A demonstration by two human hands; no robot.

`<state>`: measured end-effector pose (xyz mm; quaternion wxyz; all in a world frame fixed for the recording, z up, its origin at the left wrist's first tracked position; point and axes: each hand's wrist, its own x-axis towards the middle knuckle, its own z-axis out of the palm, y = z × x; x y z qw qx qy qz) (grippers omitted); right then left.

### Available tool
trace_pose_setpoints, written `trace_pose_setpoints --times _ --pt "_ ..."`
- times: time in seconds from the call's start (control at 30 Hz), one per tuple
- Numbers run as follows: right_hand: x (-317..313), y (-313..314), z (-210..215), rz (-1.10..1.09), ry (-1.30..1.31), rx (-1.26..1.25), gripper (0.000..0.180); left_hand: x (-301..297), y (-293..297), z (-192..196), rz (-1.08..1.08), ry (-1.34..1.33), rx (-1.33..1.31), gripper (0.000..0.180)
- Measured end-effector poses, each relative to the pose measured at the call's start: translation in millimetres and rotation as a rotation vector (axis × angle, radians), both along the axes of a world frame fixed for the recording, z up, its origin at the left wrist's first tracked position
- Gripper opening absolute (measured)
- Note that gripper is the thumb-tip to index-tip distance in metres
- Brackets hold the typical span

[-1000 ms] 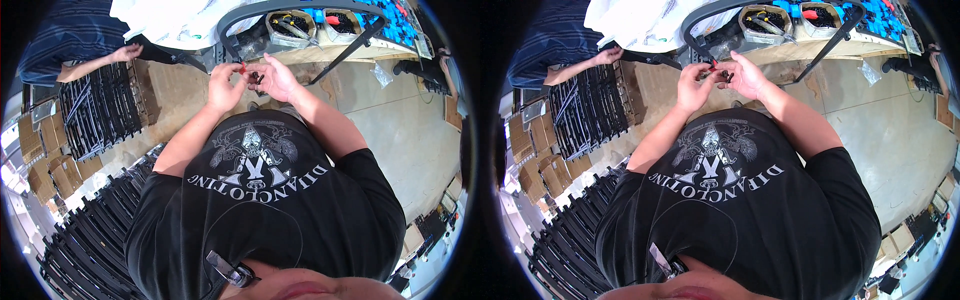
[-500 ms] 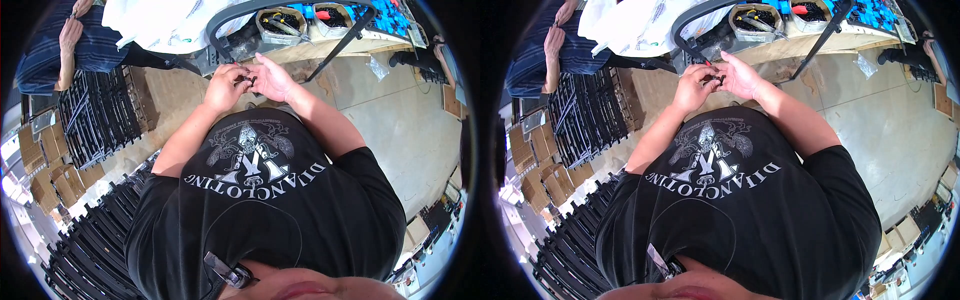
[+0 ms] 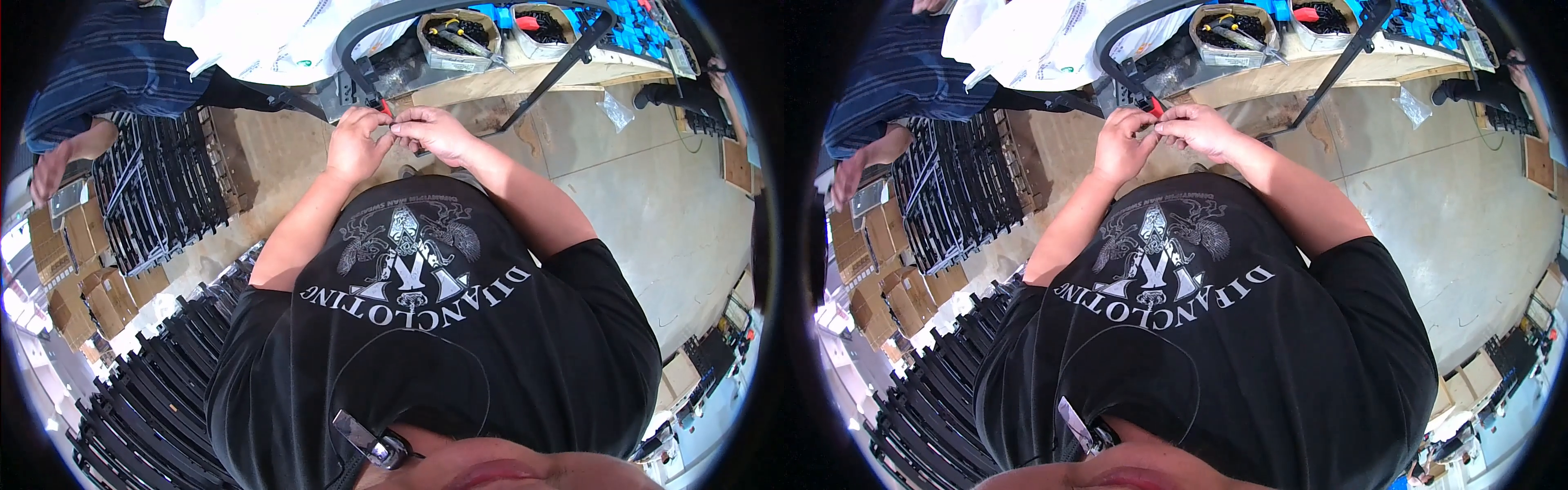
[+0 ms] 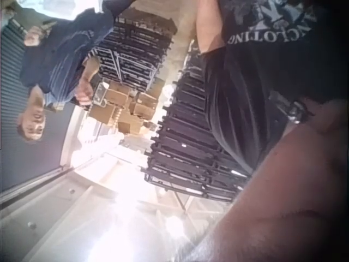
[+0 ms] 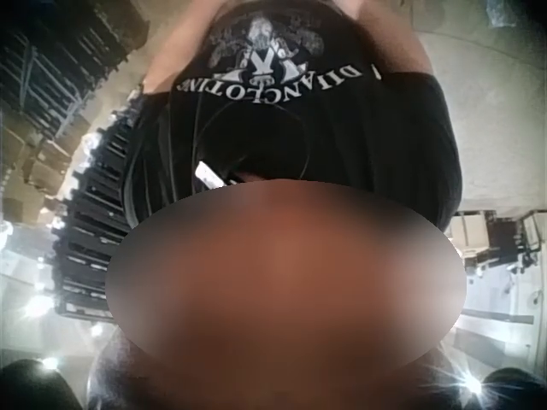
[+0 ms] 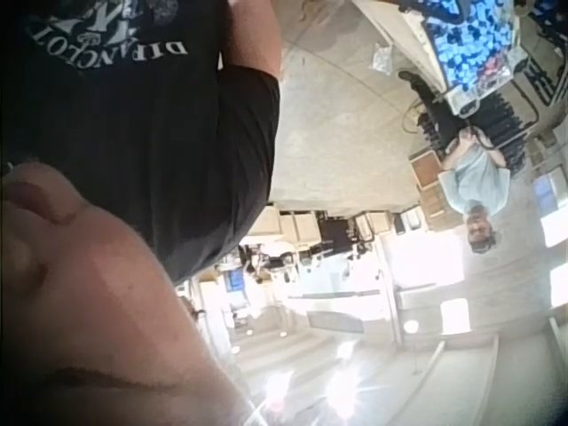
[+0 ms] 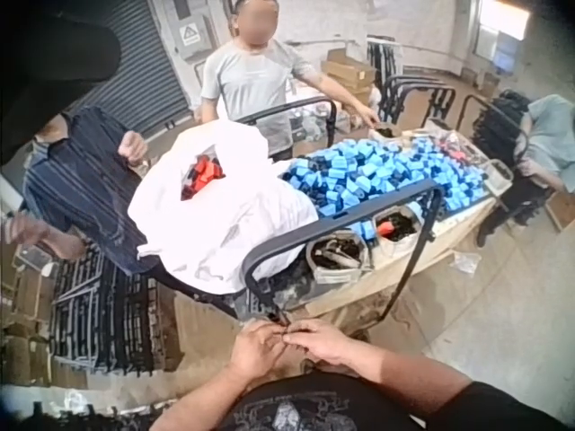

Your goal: Assembling a black metal or plastic frame by attaching red end-caps and securing them with a hand tool.

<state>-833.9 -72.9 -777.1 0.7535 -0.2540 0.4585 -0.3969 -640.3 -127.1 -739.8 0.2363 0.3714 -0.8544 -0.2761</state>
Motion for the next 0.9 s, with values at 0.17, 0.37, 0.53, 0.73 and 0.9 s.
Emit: trace_pose_setpoints --times 0.17,0.37,0.53,0.73,0.9 --pt "11.7 -0.7 9.5 0.024 0.415 -0.153 0.018 0.3 2.0 -3.2 -0.018 -0.118 -0.101 0.021" --pt "10.6 -11.7 2.9 -0.017 0.310 -0.046 0.022 0.2 2.1 -5.0 0.073 -0.053 -0.040 0.019" --pt "6.2 -35.0 -25.0 -0.141 0.096 -0.002 0.021 -3.3 -15.1 -14.0 0.441 0.030 0.292 0.024" --pt "16.8 -60.3 -30.9 -0.141 0.280 -0.082 0.021 -14.2 -32.6 -13.0 0.330 -0.340 0.258 0.034" --pt "12.3 -63.9 -43.9 -0.101 0.407 -0.134 0.025 -11.7 -38.0 -18.5 0.264 -0.476 0.274 0.038"
